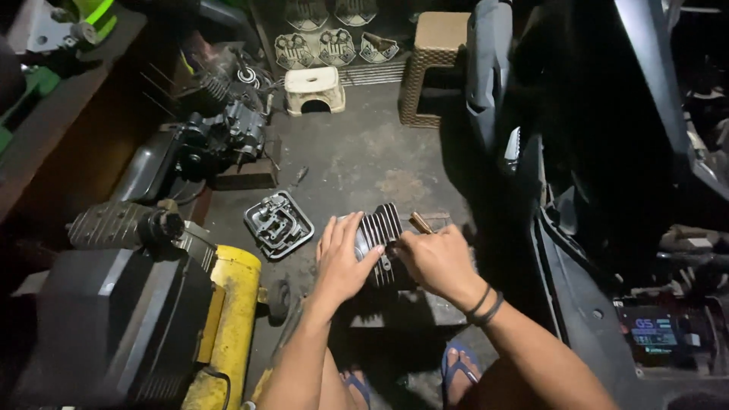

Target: The person uses a screwdriver to scrape and clean the surface of a metal engine cylinder head. They hold the cylinder head with one hand and scrape the surface with the other, occasionally repositioning the part.

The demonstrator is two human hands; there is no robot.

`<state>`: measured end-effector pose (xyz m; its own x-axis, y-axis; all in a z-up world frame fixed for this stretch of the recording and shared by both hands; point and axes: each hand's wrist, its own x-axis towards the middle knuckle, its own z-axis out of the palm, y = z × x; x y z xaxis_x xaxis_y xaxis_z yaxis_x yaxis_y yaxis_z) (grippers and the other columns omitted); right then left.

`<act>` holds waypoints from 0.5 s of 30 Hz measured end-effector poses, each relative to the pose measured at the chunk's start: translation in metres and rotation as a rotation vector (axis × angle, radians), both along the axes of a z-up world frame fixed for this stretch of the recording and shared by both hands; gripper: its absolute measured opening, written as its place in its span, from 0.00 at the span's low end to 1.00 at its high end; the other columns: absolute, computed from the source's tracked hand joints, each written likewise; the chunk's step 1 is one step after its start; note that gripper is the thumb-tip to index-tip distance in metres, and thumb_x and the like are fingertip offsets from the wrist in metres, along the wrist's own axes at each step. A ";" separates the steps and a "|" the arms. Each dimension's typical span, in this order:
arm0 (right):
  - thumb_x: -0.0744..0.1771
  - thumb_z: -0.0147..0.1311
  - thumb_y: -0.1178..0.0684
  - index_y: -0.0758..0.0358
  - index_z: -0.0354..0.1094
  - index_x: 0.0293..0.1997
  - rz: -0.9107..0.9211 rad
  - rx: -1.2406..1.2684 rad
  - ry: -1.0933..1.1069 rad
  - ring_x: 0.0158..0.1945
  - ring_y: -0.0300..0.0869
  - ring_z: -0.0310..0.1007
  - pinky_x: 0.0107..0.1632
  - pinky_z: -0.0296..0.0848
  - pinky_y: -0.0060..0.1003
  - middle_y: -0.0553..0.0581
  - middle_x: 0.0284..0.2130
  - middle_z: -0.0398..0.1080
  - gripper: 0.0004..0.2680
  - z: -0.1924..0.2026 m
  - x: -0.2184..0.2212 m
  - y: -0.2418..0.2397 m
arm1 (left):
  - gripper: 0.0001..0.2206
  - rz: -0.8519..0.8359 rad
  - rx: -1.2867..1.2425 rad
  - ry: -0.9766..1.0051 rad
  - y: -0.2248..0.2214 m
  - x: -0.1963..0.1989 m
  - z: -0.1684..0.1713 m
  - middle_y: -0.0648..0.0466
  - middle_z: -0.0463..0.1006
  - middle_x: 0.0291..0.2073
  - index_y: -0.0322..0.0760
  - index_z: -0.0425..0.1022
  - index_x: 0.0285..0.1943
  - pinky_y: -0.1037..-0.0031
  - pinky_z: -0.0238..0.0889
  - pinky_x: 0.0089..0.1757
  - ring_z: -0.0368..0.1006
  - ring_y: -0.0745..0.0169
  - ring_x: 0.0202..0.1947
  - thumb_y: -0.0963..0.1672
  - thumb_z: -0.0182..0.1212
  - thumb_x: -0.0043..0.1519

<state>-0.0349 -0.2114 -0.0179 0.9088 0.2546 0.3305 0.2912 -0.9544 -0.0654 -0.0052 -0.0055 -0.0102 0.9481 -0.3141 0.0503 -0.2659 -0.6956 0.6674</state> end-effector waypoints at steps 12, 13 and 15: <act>0.63 0.56 0.44 0.46 0.67 0.26 0.033 -0.051 -0.152 0.22 0.50 0.78 0.35 0.67 0.43 0.49 0.13 0.70 0.06 0.007 -0.003 0.002 | 0.36 0.016 0.014 0.014 -0.002 0.001 -0.002 0.48 0.58 0.72 0.47 0.55 0.78 0.43 0.37 0.67 0.41 0.37 0.76 0.57 0.59 0.61; 0.63 0.56 0.44 0.46 0.67 0.26 0.032 -0.046 -0.145 0.22 0.50 0.78 0.35 0.67 0.43 0.49 0.13 0.70 0.06 0.004 -0.003 0.001 | 0.36 0.015 0.019 0.021 -0.003 -0.001 -0.004 0.48 0.58 0.72 0.47 0.55 0.78 0.43 0.37 0.67 0.41 0.37 0.76 0.57 0.59 0.61; 0.66 0.52 0.47 0.45 0.66 0.27 0.049 -0.051 -0.132 0.20 0.48 0.76 0.37 0.63 0.42 0.46 0.13 0.69 0.06 0.001 0.004 -0.002 | 0.36 0.017 -0.025 0.002 -0.005 0.003 -0.003 0.46 0.58 0.73 0.46 0.56 0.78 0.43 0.36 0.67 0.41 0.36 0.76 0.56 0.59 0.62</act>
